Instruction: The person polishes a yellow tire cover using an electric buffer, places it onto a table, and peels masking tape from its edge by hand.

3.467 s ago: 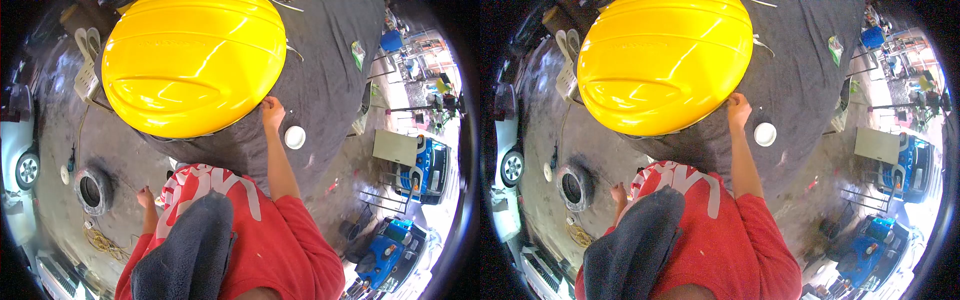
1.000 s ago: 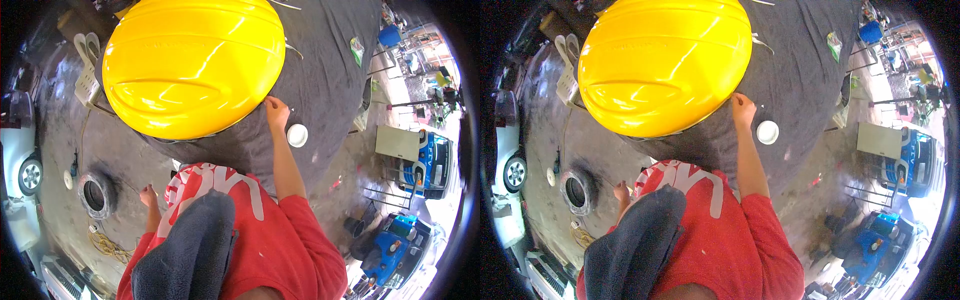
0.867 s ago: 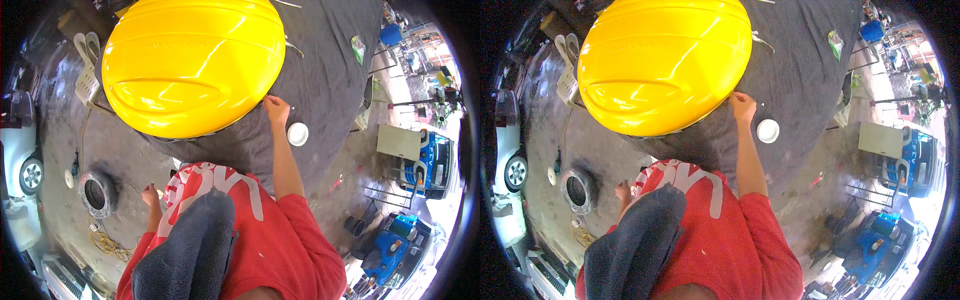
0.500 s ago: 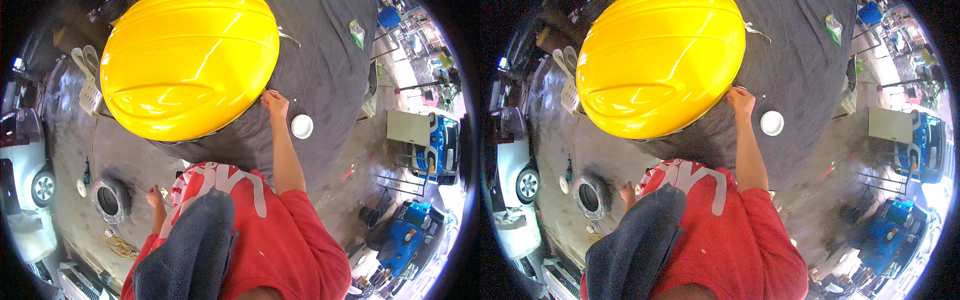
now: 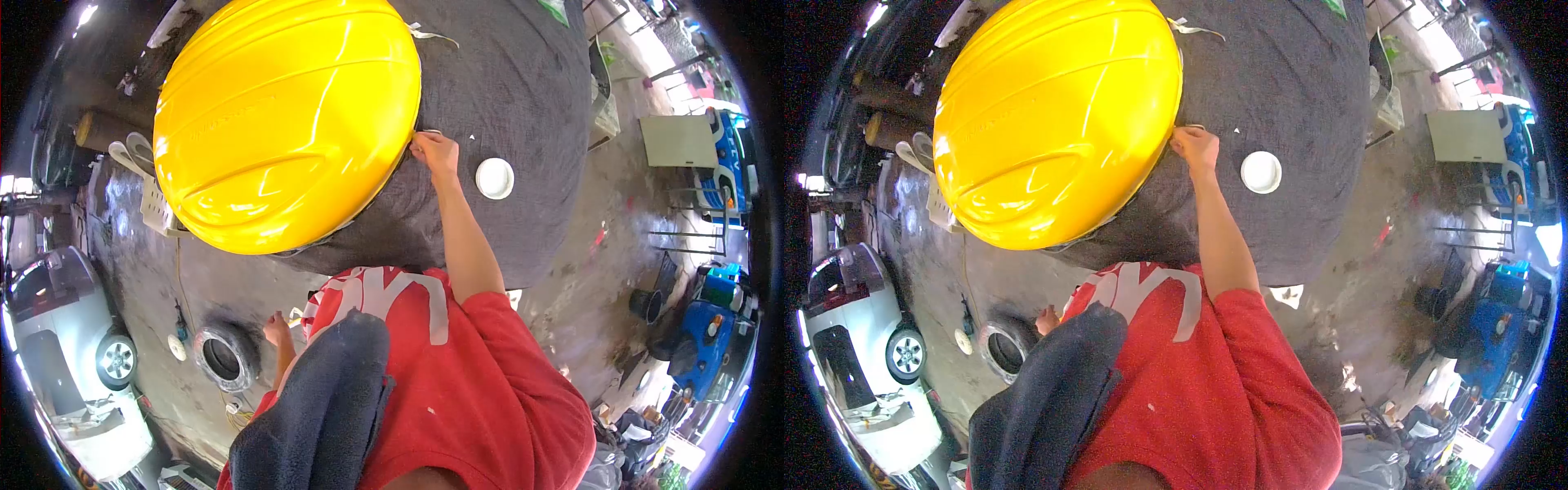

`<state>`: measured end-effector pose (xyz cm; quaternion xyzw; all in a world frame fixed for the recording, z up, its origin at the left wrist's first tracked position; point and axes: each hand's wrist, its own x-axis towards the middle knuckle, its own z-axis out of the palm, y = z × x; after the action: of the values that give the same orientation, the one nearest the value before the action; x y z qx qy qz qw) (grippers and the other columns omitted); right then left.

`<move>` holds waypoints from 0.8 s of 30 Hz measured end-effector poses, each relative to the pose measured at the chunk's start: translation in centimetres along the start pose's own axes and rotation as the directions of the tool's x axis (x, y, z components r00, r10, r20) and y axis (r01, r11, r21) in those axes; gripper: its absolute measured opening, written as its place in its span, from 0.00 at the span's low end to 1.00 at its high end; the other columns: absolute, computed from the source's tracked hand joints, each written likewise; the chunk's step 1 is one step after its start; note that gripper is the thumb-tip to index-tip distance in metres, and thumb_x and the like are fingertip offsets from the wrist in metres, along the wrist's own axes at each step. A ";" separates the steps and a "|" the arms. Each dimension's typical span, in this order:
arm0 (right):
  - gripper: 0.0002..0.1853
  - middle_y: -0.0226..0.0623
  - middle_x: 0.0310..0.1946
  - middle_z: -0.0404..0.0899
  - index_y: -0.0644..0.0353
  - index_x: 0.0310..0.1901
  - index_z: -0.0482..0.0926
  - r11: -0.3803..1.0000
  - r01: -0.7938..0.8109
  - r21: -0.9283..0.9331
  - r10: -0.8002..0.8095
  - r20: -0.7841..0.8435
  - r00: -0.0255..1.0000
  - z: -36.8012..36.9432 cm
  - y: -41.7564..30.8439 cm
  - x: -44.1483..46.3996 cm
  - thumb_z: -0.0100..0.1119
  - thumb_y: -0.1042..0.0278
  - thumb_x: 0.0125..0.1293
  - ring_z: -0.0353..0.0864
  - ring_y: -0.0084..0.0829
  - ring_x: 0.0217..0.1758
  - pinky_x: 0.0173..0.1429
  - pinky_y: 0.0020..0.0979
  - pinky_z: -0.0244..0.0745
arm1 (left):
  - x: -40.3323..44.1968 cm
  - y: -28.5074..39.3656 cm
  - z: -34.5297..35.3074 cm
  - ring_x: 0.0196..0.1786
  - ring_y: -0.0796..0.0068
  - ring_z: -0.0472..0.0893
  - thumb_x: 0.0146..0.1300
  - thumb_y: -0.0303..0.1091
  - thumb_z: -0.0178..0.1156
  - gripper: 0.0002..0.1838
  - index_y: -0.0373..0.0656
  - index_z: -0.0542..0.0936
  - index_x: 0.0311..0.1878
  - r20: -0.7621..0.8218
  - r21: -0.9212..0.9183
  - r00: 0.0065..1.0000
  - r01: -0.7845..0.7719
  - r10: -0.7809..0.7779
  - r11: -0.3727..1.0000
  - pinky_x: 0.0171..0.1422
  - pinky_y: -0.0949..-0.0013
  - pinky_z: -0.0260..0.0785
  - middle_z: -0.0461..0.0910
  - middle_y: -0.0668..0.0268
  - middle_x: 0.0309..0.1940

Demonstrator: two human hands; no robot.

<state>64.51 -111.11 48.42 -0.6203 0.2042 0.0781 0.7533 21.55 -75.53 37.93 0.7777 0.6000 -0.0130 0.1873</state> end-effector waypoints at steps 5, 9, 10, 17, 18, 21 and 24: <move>0.09 0.39 0.27 0.82 0.70 0.34 0.84 0.998 -0.007 0.061 0.010 -0.059 0.998 0.3 0.9 0.2 0.64 0.73 0.52 0.82 0.27 0.27 0.35 0.25 0.80 | 0.1 -0.4 0.5 0.36 0.54 0.83 0.54 0.51 0.59 0.21 0.42 0.86 0.38 0.017 0.054 1.000 0.016 -0.017 0.998 0.44 0.55 0.73 0.84 0.53 0.30; 0.10 0.40 0.28 0.82 0.70 0.35 0.84 0.993 0.018 0.120 -0.021 0.017 1.000 -0.2 0.8 0.0 0.64 0.74 0.52 0.82 0.27 0.29 0.36 0.25 0.81 | 1.4 -1.4 1.5 0.37 0.55 0.84 0.54 0.51 0.59 0.21 0.43 0.86 0.38 0.054 0.100 0.993 -0.105 0.100 0.989 0.46 0.55 0.73 0.83 0.52 0.31; 0.10 0.40 0.28 0.82 0.70 0.35 0.84 0.993 0.019 0.117 -0.022 0.026 0.999 -0.3 0.8 0.0 0.64 0.74 0.52 0.82 0.27 0.29 0.36 0.25 0.81 | 1.4 -1.4 1.6 0.38 0.55 0.84 0.54 0.51 0.59 0.21 0.43 0.86 0.39 0.053 0.118 0.988 -0.153 0.148 0.981 0.46 0.55 0.73 0.83 0.52 0.31; 0.10 0.39 0.30 0.82 0.70 0.36 0.83 0.999 0.026 0.042 -0.027 0.026 0.999 -0.2 0.7 0.4 0.63 0.73 0.53 0.83 0.27 0.30 0.37 0.25 0.80 | -1.2 0.1 0.2 0.38 0.54 0.84 0.54 0.52 0.59 0.21 0.45 0.86 0.40 0.020 0.041 0.997 0.072 -0.073 0.997 0.47 0.55 0.73 0.84 0.53 0.32; 0.10 0.38 0.29 0.83 0.70 0.36 0.83 0.998 0.031 0.054 -0.032 0.023 0.999 -0.2 0.8 0.2 0.63 0.73 0.53 0.83 0.26 0.30 0.37 0.24 0.80 | -1.6 0.0 0.1 0.38 0.54 0.84 0.54 0.52 0.59 0.21 0.45 0.86 0.39 0.049 0.071 0.998 0.034 -0.037 0.997 0.47 0.55 0.73 0.84 0.53 0.31; 0.10 0.38 0.29 0.84 0.67 0.36 0.84 0.978 0.151 -0.142 -0.153 0.000 0.988 -0.6 0.3 0.1 0.62 0.71 0.54 0.84 0.27 0.31 0.38 0.27 0.79 | -1.8 -0.2 0.0 0.39 0.53 0.83 0.54 0.51 0.59 0.21 0.45 0.86 0.39 0.056 0.100 0.998 0.017 -0.022 0.995 0.47 0.55 0.73 0.84 0.53 0.31; 0.10 0.42 0.29 0.85 0.64 0.36 0.84 0.798 0.363 -0.482 -0.396 0.036 0.918 -0.4 -0.6 -0.7 0.61 0.69 0.53 0.85 0.31 0.32 0.40 0.30 0.78 | -1.7 -0.3 1.1 0.38 0.52 0.83 0.54 0.51 0.59 0.20 0.44 0.86 0.39 0.026 0.068 0.995 0.099 -0.101 0.993 0.46 0.55 0.73 0.84 0.53 0.31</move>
<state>64.00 -111.56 49.16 -0.8174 0.0751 -0.0468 0.5692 20.96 -77.41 37.25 0.7523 0.6345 -0.0535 0.1691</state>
